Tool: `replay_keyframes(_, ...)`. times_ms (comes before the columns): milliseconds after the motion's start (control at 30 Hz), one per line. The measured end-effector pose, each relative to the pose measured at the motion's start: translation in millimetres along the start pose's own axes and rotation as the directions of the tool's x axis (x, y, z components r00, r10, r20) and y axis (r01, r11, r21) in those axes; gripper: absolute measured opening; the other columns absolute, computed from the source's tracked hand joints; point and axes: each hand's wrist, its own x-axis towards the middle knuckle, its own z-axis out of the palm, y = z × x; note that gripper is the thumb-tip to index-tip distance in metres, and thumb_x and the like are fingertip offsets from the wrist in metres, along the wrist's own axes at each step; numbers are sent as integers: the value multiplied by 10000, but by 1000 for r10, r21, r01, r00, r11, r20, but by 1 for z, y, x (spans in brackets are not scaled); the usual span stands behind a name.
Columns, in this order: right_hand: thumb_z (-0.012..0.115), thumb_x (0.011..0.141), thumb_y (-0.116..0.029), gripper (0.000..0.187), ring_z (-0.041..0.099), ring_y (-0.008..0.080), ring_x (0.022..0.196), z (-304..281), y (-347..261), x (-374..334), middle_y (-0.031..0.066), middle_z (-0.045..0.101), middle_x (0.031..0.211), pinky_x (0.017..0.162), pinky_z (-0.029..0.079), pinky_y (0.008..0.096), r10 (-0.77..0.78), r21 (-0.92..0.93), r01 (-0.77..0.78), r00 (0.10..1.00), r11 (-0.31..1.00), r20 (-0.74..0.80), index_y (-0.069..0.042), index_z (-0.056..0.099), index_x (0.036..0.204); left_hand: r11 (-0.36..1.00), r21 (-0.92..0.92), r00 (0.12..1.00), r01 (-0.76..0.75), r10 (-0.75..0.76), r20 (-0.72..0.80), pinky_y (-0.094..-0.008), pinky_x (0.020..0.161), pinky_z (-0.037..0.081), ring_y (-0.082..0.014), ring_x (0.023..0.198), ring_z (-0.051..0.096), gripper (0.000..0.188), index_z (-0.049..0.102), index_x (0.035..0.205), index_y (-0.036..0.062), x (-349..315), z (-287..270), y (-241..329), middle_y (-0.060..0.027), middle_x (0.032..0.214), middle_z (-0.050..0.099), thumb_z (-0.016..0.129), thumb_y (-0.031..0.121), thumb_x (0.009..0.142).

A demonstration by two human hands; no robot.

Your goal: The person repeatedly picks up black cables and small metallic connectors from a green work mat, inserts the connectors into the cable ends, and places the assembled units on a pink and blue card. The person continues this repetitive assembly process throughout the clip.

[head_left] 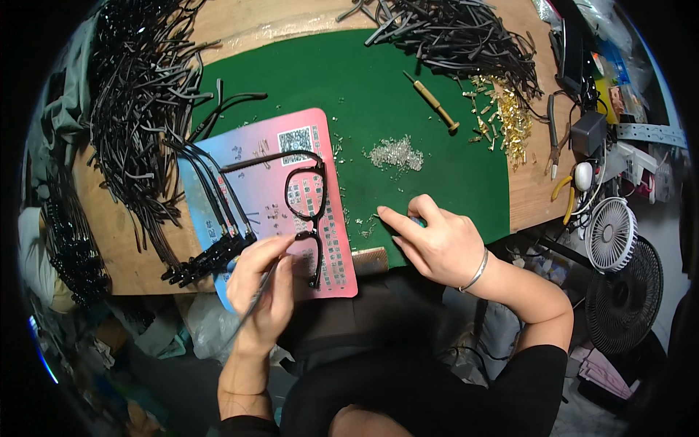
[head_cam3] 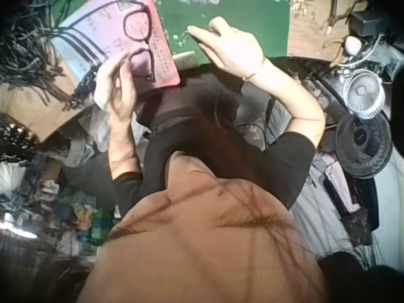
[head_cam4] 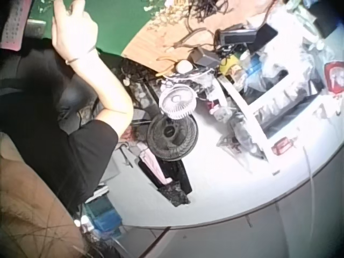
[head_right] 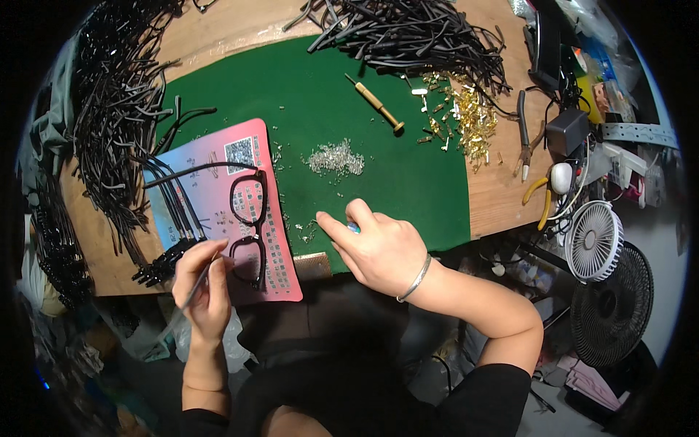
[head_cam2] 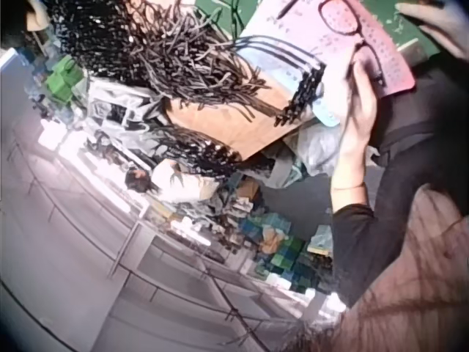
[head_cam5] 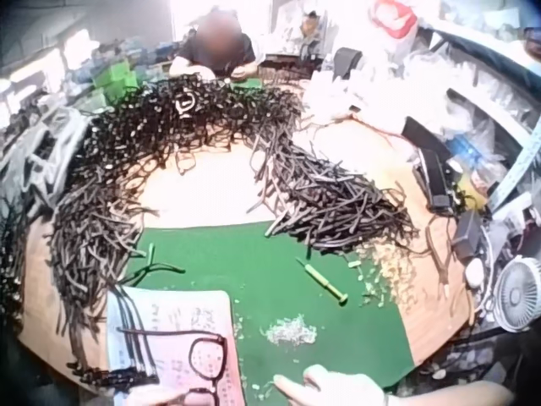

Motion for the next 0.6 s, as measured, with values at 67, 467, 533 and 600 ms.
replay_keyframes(67,650,704,-117,425,553,181,557,5,3,3,74,480,847,463,483,309,-26,-44,25,999,999,-25,-135,587,1124,992,29,992,-124,124,9,-299,657,509,-234,753,649,176,568,895,10,-5,-9,-10,-136,872,668,626,-89,763)
replay_keyframes(467,638,653,-119,449,504,161,515,9,4,0,58,488,823,430,442,276,-121,-126,116,992,985,-33,-136,598,1100,906,52,886,-419,396,240,-345,748,560,-282,852,655,144,659,817,13,-28,4,-32,-127,894,646,687,-11,678)
replay_keyframes(533,634,653,-119,450,498,162,510,9,3,1,58,487,821,427,440,274,-127,-127,122,991,984,-33,-138,599,1101,921,13,903,-389,378,206,-350,739,560,-293,857,655,155,655,816,-4,-26,9,-30,-133,887,646,696,-45,672)
replay_keyframes(600,630,655,-119,455,490,163,505,10,1,2,59,486,820,424,438,273,-130,-132,126,991,983,-22,-143,601,1108,910,53,890,-411,389,237,-347,738,560,-294,864,653,150,654,818,-8,-24,9,-29,-131,881,648,690,-44,677)
